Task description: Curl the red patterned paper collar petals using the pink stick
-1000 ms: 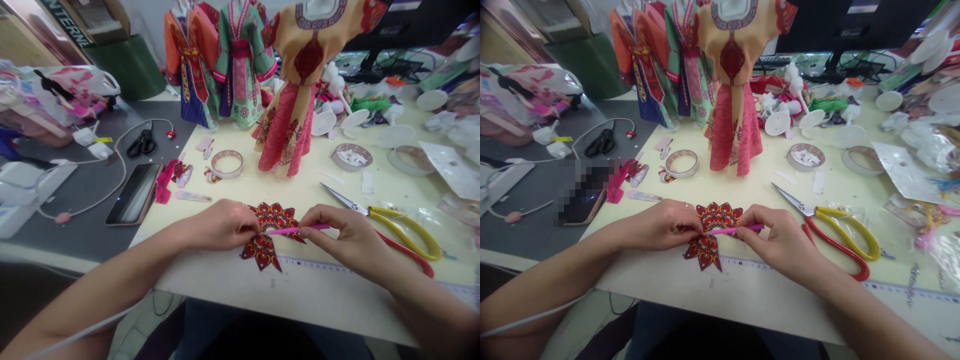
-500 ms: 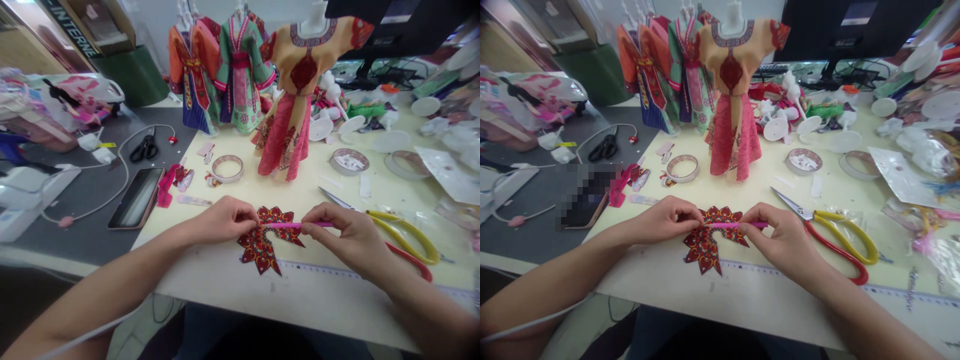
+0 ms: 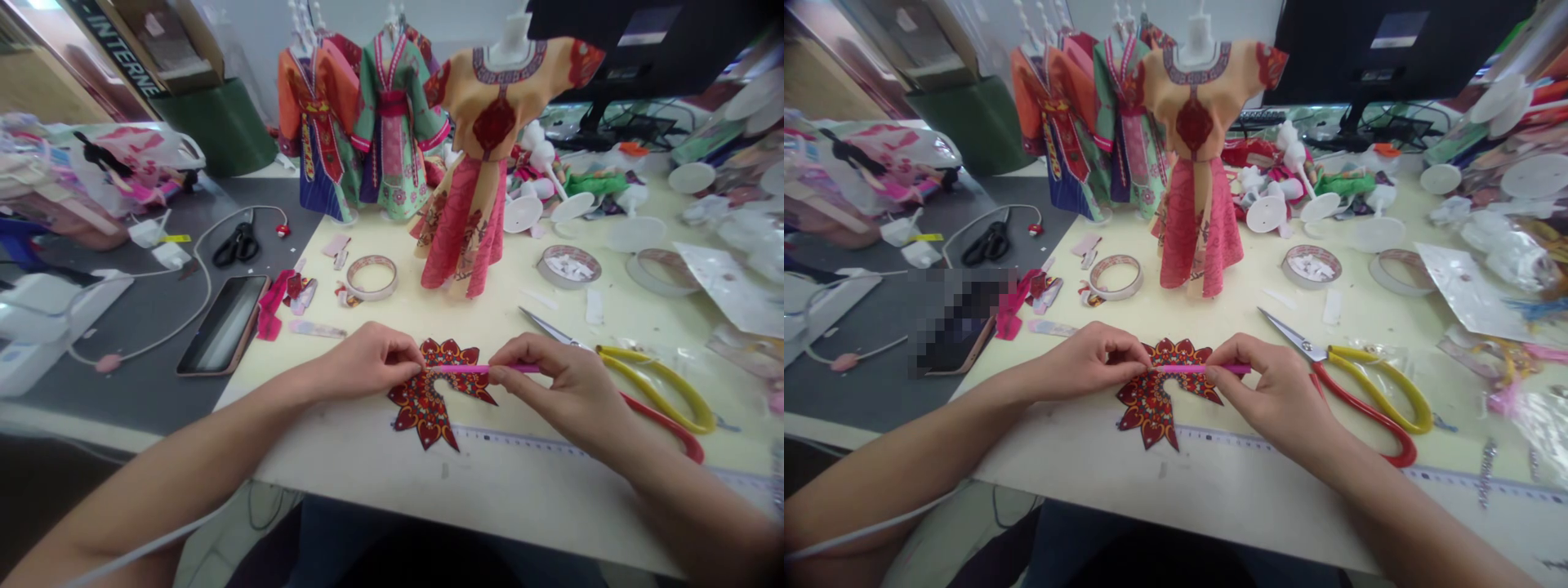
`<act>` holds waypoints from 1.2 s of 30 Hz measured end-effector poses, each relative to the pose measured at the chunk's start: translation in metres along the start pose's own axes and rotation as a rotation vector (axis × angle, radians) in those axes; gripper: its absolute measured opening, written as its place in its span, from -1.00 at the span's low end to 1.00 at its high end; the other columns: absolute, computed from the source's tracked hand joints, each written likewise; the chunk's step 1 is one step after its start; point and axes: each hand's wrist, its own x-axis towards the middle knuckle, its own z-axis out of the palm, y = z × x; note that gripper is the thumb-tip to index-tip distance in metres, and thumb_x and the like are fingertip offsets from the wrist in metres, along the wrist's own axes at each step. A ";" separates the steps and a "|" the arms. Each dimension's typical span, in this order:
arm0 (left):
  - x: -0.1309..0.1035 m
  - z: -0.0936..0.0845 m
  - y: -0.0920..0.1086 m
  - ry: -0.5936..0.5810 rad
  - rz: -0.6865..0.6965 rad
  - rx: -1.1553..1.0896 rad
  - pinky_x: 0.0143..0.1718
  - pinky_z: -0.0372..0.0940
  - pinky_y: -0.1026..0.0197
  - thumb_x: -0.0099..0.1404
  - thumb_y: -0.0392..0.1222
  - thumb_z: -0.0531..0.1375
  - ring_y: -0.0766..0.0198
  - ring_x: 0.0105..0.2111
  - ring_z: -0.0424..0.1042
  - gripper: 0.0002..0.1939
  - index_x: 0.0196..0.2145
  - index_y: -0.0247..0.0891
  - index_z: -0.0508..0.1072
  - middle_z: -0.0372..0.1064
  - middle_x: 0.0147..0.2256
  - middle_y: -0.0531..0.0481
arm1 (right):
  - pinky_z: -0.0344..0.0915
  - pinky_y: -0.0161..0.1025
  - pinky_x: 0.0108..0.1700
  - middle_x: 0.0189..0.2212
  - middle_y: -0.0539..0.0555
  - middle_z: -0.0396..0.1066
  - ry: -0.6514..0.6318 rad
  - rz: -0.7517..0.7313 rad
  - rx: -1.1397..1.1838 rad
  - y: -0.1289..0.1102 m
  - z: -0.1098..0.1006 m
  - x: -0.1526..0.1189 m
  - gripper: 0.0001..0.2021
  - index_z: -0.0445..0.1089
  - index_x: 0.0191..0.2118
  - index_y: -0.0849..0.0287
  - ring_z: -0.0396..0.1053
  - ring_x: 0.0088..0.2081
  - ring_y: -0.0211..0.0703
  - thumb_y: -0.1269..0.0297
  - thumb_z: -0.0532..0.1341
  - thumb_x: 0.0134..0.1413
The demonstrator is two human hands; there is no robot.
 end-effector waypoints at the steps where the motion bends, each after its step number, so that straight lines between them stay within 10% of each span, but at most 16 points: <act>1: 0.000 0.000 0.000 -0.001 0.000 -0.001 -0.57 0.12 0.43 0.18 -0.35 0.11 0.48 -0.60 0.24 -0.84 -0.39 -0.39 0.49 0.34 -0.59 0.06 | 0.28 -0.31 -0.46 -0.46 0.02 0.46 -0.003 -0.001 -0.002 0.000 0.000 0.000 -0.83 0.40 -0.40 0.12 0.39 -0.40 -0.21 0.15 0.19 0.04; 30: 0.000 -0.003 -0.010 0.041 0.060 0.180 -0.49 0.13 0.38 0.18 -0.31 0.11 0.45 -0.54 0.28 -0.84 -0.38 -0.31 0.51 0.41 -0.52 0.06 | 0.27 -0.33 -0.45 -0.46 -0.03 0.44 -0.017 -0.025 -0.002 0.001 0.000 -0.001 -0.86 0.40 -0.39 0.10 0.36 -0.44 -0.29 0.16 0.20 0.04; 36: -0.005 -0.012 -0.006 -0.135 0.076 0.251 -0.47 0.12 0.38 0.19 -0.30 0.12 0.43 -0.50 0.32 -0.85 -0.37 -0.28 0.51 0.43 -0.47 0.05 | 0.26 -0.33 -0.43 -0.47 -0.02 0.42 -0.084 -0.027 0.014 0.000 0.001 -0.002 -0.83 0.39 -0.40 0.12 0.35 -0.45 -0.29 0.15 0.19 0.05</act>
